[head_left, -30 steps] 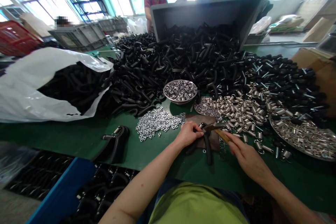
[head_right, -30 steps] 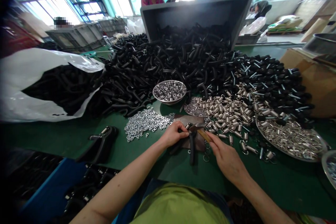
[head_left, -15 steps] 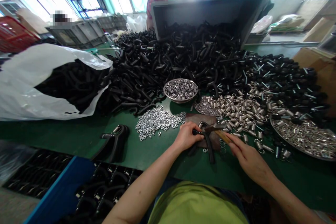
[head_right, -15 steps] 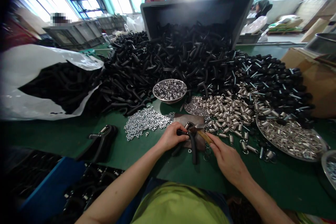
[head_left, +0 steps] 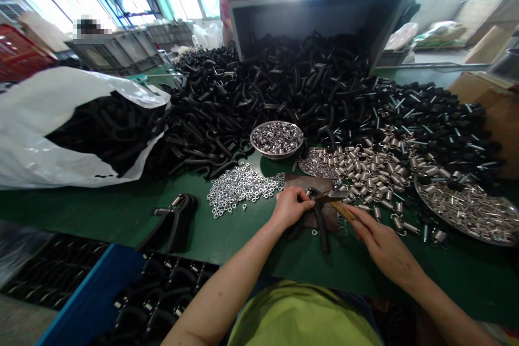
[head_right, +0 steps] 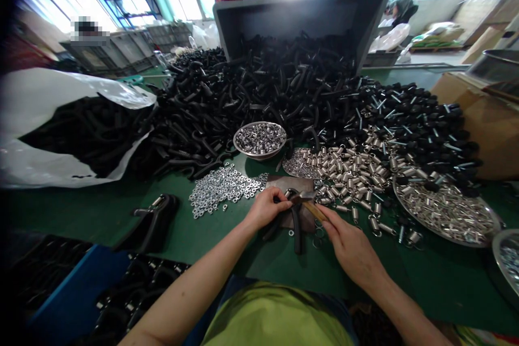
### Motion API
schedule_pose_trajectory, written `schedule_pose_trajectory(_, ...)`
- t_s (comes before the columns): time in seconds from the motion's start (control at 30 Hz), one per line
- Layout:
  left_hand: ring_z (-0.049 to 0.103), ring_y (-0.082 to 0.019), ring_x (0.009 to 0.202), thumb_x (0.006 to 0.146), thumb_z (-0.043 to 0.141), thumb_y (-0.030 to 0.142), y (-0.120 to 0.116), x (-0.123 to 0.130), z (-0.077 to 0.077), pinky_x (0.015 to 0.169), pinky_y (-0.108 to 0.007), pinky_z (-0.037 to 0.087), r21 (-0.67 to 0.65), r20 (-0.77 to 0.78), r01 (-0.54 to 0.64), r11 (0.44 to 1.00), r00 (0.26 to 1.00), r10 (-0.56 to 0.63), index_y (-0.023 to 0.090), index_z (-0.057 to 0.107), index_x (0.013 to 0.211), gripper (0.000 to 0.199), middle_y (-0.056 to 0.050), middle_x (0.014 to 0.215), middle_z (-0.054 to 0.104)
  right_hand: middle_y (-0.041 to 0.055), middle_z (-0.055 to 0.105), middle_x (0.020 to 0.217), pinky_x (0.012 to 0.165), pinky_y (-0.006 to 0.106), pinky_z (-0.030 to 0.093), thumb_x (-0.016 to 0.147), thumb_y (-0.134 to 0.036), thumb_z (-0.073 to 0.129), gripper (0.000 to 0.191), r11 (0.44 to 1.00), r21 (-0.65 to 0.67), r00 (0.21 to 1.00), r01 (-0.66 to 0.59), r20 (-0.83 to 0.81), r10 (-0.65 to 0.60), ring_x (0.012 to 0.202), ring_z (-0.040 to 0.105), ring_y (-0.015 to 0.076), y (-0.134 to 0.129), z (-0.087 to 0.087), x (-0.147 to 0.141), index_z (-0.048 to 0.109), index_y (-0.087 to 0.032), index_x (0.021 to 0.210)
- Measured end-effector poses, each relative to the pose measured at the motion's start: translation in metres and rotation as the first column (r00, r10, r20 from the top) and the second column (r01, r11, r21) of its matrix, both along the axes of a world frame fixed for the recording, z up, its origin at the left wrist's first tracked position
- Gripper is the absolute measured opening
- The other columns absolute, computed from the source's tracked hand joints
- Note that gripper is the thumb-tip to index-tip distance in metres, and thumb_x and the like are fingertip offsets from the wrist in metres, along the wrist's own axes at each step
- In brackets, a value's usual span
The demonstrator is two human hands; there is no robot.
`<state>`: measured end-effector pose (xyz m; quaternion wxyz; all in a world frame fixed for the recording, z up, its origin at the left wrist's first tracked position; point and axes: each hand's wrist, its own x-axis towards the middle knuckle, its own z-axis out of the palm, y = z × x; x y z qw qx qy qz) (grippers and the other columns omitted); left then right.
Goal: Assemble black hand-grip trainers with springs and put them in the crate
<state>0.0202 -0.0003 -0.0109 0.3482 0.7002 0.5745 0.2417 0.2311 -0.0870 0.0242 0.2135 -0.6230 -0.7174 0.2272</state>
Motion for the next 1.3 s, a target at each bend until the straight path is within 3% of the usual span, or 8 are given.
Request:
schedule_pose_trajectory(0.27, 0.054, -0.016, 0.084, 0.073, 0.067, 0.031, -0.002, 0.003, -0.003, 0.084, -0.032, 0.035, 0.046, -0.005, -0.002, 0.999, 1.000, 0.002, 0.019, 0.060, 0.069, 0.014, 0.002, 0.078, 0.059, 0.0057, 0.060, 0.124, 0.092, 0.038, 0.047, 0.093, -0.035, 0.030, 0.042, 1.000, -0.022, 1.000, -0.004, -0.004, 0.004, 0.110, 0.058, 0.0204, -0.001, -0.002, 0.001, 0.047, -0.022, 0.130)
schedule_pose_trajectory(0.43, 0.054, -0.017, 0.085, 0.074, 0.067, 0.033, -0.002, 0.001, -0.001, 0.082, -0.031, 0.036, 0.095, -0.029, 0.036, 0.995, 0.999, -0.033, 0.019, 0.060, 0.070, 0.016, 0.001, 0.080, 0.059, 0.0060, 0.064, 0.118, 0.084, 0.036, 0.051, 0.093, -0.035, 0.031, 0.042, 1.000, -0.011, 1.000, 0.000, -0.007, -0.001, 0.102, 0.063, 0.0208, 0.001, -0.003, -0.001, 0.049, -0.022, 0.129)
schedule_pose_trajectory(0.53, 0.053, -0.019, 0.091, 0.071, 0.070, 0.036, -0.010, -0.004, -0.001, 0.083, -0.032, 0.037, 0.166, -0.042, 0.050, 0.985, 0.998, -0.043, 0.021, 0.061, 0.080, 0.020, 0.000, 0.087, 0.059, 0.0060, 0.066, 0.113, 0.080, 0.035, 0.053, 0.093, -0.035, 0.031, 0.042, 1.000, 0.005, 1.000, -0.004, -0.009, 0.004, 0.097, 0.064, 0.0212, 0.001, 0.006, -0.004, 0.051, -0.022, 0.127)
schedule_pose_trajectory(0.7, 0.045, -0.024, 0.109, 0.066, 0.073, 0.040, -0.046, -0.013, 0.001, 0.092, -0.037, 0.037, 0.335, -0.154, -0.062, 0.940, 0.981, 0.120, 0.021, 0.053, 0.104, 0.047, -0.007, 0.115, 0.051, 0.0067, 0.067, 0.110, 0.077, 0.033, 0.054, 0.092, -0.033, 0.033, 0.040, 0.992, 0.129, 0.997, 0.017, -0.072, -0.008, 0.094, 0.066, 0.0216, -0.012, 0.028, -0.008, 0.049, -0.024, 0.128)
schedule_pose_trajectory(0.83, 0.052, -0.022, 0.097, 0.080, 0.058, 0.035, -0.067, -0.014, 0.001, 0.083, -0.033, 0.042, 0.282, -0.298, -0.001, 0.959, 0.951, 0.089, 0.021, 0.053, 0.093, 0.020, -0.008, 0.104, 0.054, 0.0088, 0.066, 0.112, 0.078, 0.034, 0.054, 0.092, -0.029, 0.034, 0.041, 0.966, 0.256, 0.996, 0.030, -0.092, -0.007, 0.091, 0.067, 0.0226, -0.015, 0.018, -0.013, 0.046, -0.024, 0.131)
schedule_pose_trajectory(1.0, 0.058, -0.020, 0.080, 0.082, 0.052, 0.028, -0.063, -0.011, -0.003, 0.070, -0.028, 0.043, 0.154, -0.370, 0.059, 0.986, 0.929, 0.002, 0.020, 0.052, 0.086, 0.008, -0.006, 0.088, 0.060, 0.0062, 0.064, 0.117, 0.083, 0.041, 0.053, 0.091, -0.025, 0.034, 0.042, 0.986, 0.099, 0.982, -0.137, 0.140, 0.123, 0.100, 0.064, 0.0247, -0.003, 0.013, -0.018, 0.046, -0.026, 0.132)
schedule_pose_trajectory(1.17, 0.058, -0.020, 0.081, 0.082, 0.052, 0.027, -0.059, -0.012, -0.006, 0.070, -0.028, 0.043, 0.191, -0.353, 0.068, 0.979, 0.936, 0.004, 0.020, 0.052, 0.084, 0.008, -0.006, 0.089, 0.060, 0.0091, 0.067, 0.111, 0.077, 0.034, 0.055, 0.093, -0.026, 0.030, 0.043, 0.954, 0.297, 0.997, -0.043, 0.077, 0.021, 0.093, 0.066, 0.0222, -0.009, 0.020, -0.017, 0.044, -0.022, 0.133)
schedule_pose_trajectory(1.3, 0.058, -0.019, 0.079, 0.082, 0.051, 0.025, -0.059, -0.012, -0.006, 0.069, -0.028, 0.043, 0.184, -0.349, 0.079, 0.980, 0.937, -0.010, 0.020, 0.052, 0.083, 0.006, -0.006, 0.087, 0.060, 0.0061, 0.068, 0.110, 0.069, 0.039, 0.057, 0.092, -0.025, 0.031, 0.044, 0.976, 0.105, 0.951, -0.192, 0.265, 0.159, 0.082, 0.069, 0.0239, -0.006, 0.011, -0.016, 0.044, -0.027, 0.134)
